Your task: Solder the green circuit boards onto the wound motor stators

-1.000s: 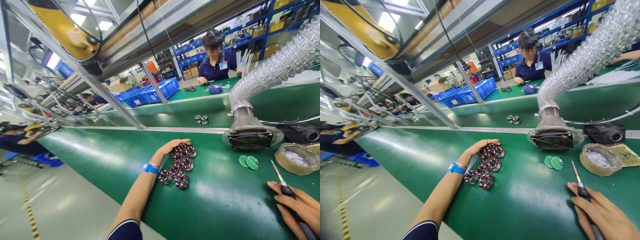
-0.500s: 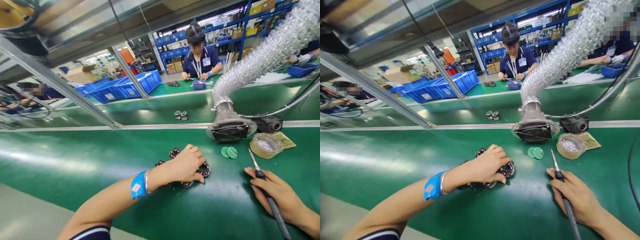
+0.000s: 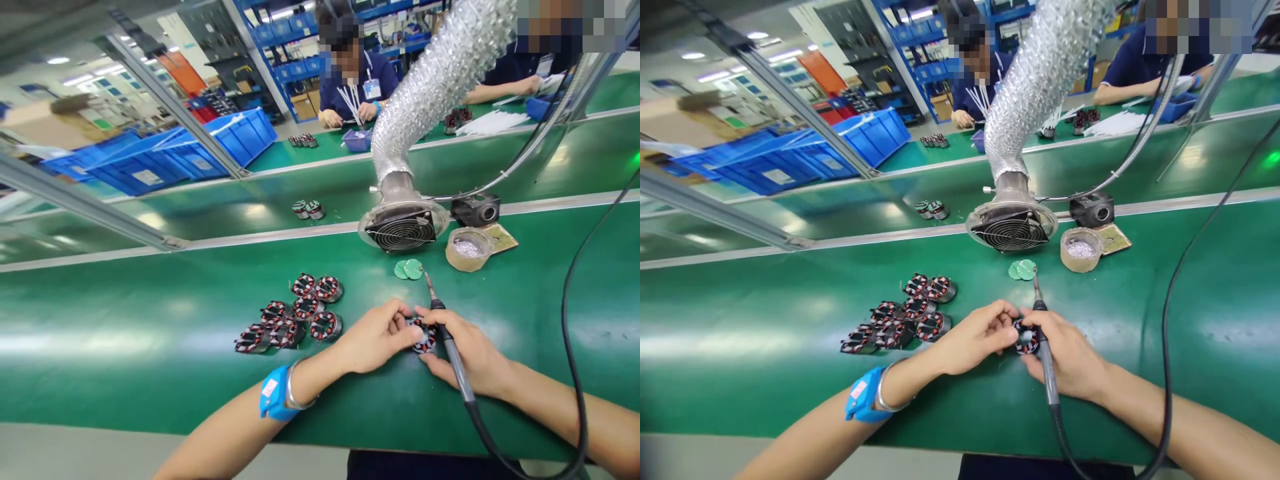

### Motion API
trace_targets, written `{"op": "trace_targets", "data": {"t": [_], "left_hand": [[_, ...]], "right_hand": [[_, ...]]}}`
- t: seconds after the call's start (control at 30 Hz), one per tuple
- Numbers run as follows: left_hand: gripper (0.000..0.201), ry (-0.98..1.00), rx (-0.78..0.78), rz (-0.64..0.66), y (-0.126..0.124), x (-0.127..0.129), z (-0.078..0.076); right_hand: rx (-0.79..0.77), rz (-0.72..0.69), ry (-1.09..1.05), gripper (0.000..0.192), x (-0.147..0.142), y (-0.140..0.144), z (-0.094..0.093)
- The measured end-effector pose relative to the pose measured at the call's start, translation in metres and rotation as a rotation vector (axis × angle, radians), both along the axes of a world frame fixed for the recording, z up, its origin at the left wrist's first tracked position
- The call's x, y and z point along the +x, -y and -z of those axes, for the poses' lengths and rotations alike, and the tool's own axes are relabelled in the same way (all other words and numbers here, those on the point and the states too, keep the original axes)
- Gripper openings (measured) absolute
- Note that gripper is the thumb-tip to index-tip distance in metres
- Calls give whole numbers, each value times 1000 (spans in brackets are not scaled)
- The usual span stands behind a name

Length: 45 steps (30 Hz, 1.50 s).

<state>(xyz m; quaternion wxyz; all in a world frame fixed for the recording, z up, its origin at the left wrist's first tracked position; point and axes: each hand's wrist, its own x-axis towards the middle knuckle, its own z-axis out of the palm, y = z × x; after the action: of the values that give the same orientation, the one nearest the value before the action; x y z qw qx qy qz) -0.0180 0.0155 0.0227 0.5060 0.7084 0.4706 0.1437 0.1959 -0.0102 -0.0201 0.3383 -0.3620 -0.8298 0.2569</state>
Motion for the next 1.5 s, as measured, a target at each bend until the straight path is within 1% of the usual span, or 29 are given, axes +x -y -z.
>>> {"op": "trace_targets", "data": {"t": [0.07, 0.17, 0.27, 0.33, 0.4, 0.47, 0.57, 0.63, 0.7, 0.83, 0.9, 1.0, 1.07, 1.1, 1.13, 1.17, 1.23, 1.27, 1.3, 1.4, 1.43, 1.5], "left_hand": [[23, -6, -33, -31, 3, 6, 1], [10, 53, -77, -110, 6, 18, 4], [13, 100, -76, -153, 9, 27, 7], [16, 137, 10, -169, 11, 28, 8], [15, 173, 133, -186, 12, 25, 9], [15, 156, 214, -199, 12, 21, 10], [14, 69, 215, -146, 9, 19, 10], [12, 40, 214, -85, 6, 23, 6], [6, 16, 222, -56, 1, 29, -2], [11, -140, 221, -10, -12, 36, -22], [13, -246, 202, 38, -17, 30, -29], [14, -384, 177, 108, -19, 10, -34], [13, -399, 112, 119, -17, -3, -33], [12, -351, 36, 101, -15, -8, -31], [11, -263, -72, 67, -13, -11, -29], [16, -146, -194, 26, -9, -11, -25], [35, 91, -402, -41, -2, -6, -16], [43, 172, -450, -64, 3, -1, -11], [46, 215, -457, -84, 7, 3, -6], [36, 215, -385, -176, 14, 7, 1], [34, 207, -386, -208, 15, 3, 1], [35, 187, -422, -262, 15, -10, -5]], "right_hand": [[53, 33, 0, 45, -3, 2, 1], [143, 82, 21, 44, 0, 9, 3], [179, 147, 45, 42, 6, 17, 3], [190, 190, 53, 40, 7, 20, 2], [204, 214, 58, 39, 6, 20, 1], [216, 218, 59, 38, 5, 20, 0], [222, 226, 52, 39, 3, 19, 0], [217, 236, 48, 40, 3, 19, 0], [202, 233, 49, 41, 2, 20, 1], [147, 190, 45, 42, 3, 19, 1], [89, 172, 27, 44, 3, 18, 0], [-5, 117, -12, 48, 5, 15, -1], [-44, 71, -24, 50, 6, 14, -3], [-54, 55, -24, 50, 7, 13, -5], [-57, 48, -21, 50, 7, 13, -6], [-52, 47, -15, 50, 7, 12, -7], [-18, 45, 0, 50, 7, 11, -8], [1, 40, 7, 50, 7, 11, -8], [16, 33, 12, 49, 7, 11, -8], [19, 22, 14, 46, 6, 11, -7], [10, 24, 16, 45, 6, 12, -6], [-3, 34, 16, 45, 7, 13, -6]]}}
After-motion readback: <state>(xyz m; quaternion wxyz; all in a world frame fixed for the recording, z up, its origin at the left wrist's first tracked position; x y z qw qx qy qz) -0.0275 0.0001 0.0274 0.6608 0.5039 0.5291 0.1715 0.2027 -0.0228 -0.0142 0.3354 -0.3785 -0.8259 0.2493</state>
